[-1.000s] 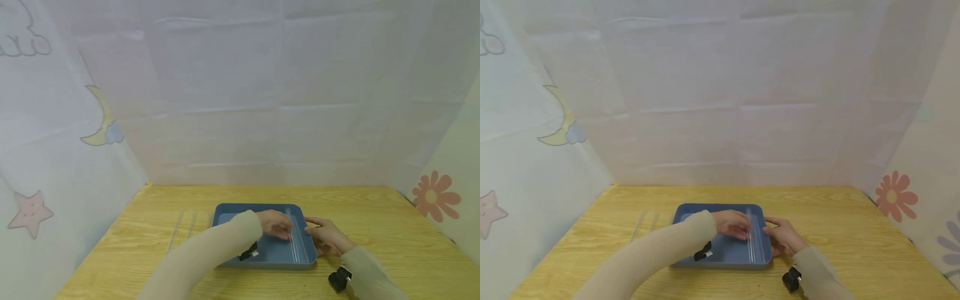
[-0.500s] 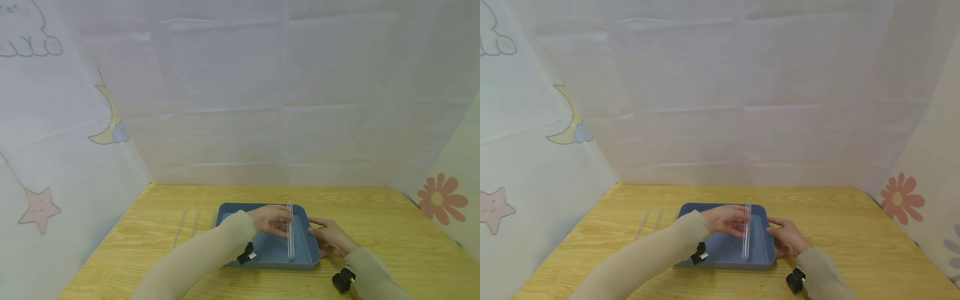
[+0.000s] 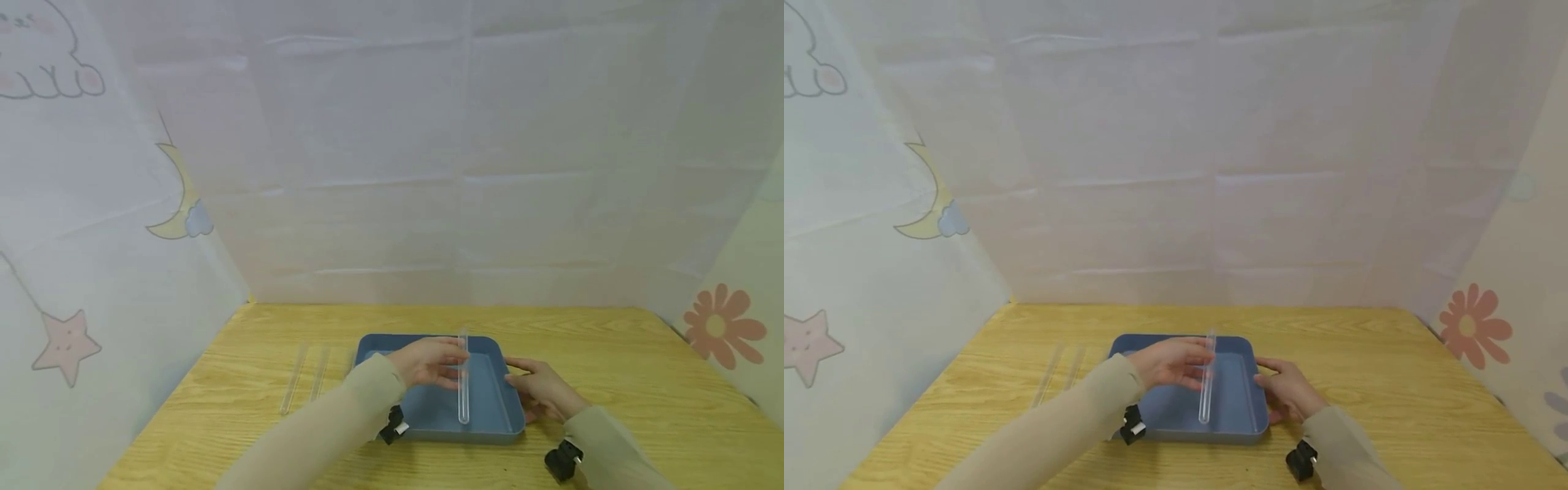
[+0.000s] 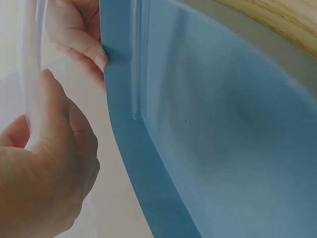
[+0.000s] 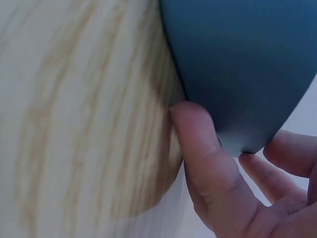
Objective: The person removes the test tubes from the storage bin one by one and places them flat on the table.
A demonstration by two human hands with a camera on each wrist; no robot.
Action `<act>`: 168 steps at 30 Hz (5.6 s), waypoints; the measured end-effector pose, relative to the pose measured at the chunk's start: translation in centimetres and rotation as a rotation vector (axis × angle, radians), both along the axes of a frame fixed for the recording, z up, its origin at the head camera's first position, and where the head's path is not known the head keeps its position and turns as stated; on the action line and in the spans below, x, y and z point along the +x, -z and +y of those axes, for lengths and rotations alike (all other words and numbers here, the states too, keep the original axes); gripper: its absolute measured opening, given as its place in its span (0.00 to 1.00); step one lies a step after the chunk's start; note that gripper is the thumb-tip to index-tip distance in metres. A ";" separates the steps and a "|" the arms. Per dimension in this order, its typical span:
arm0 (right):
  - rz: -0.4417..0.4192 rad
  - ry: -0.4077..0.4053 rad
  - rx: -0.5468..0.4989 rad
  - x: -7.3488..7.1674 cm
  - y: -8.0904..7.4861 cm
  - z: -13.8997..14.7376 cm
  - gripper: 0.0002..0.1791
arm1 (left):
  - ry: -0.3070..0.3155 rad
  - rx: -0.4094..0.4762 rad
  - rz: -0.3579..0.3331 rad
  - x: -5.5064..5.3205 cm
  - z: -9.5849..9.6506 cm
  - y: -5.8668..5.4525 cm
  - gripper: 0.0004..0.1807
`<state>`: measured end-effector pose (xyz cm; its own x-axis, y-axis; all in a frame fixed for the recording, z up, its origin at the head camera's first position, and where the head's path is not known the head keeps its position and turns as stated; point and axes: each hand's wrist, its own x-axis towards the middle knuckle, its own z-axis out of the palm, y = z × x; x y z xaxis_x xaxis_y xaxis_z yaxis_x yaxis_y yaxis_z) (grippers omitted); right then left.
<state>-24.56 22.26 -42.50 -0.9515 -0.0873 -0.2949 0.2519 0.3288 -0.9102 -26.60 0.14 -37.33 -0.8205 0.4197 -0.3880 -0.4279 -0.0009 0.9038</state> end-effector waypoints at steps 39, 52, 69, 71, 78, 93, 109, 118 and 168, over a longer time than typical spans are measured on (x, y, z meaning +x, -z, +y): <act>-0.007 0.011 -0.005 -0.1 -0.4 -0.3 0.30 | -0.019 -0.062 0.066 1.6 -8.1 0.3 0.30; 0.000 0.015 -0.006 0.4 -0.3 -0.6 0.30 | -0.002 -0.073 0.074 2.1 -10.6 -0.5 0.31; -0.007 0.001 -0.018 0.1 -0.3 -0.6 0.30 | -0.003 -0.091 0.089 2.5 -14.1 0.4 0.32; -0.015 -0.003 -0.015 0.0 -0.4 -0.6 0.30 | -0.007 -0.087 0.093 2.6 -14.6 0.4 0.32; 0.011 -0.019 0.030 -0.3 -0.9 -0.7 0.31 | -0.043 -0.074 0.093 3.1 -16.0 0.2 0.33; -0.015 -0.018 -0.034 -0.9 -1.8 -0.5 0.34 | -0.065 -0.019 0.113 3.6 -19.3 0.8 0.35; -0.021 -0.044 -0.003 -1.3 -1.8 0.1 0.32 | -0.100 0.012 0.105 4.0 -21.5 0.4 0.36; -0.018 -0.032 -0.005 -1.3 -1.7 0.0 0.31 | -0.092 -0.001 0.103 3.9 -22.6 0.1 0.37; -0.037 -0.081 -0.013 -1.6 -1.5 0.5 0.31 | -0.334 -0.305 0.116 2.5 -28.0 1.4 0.35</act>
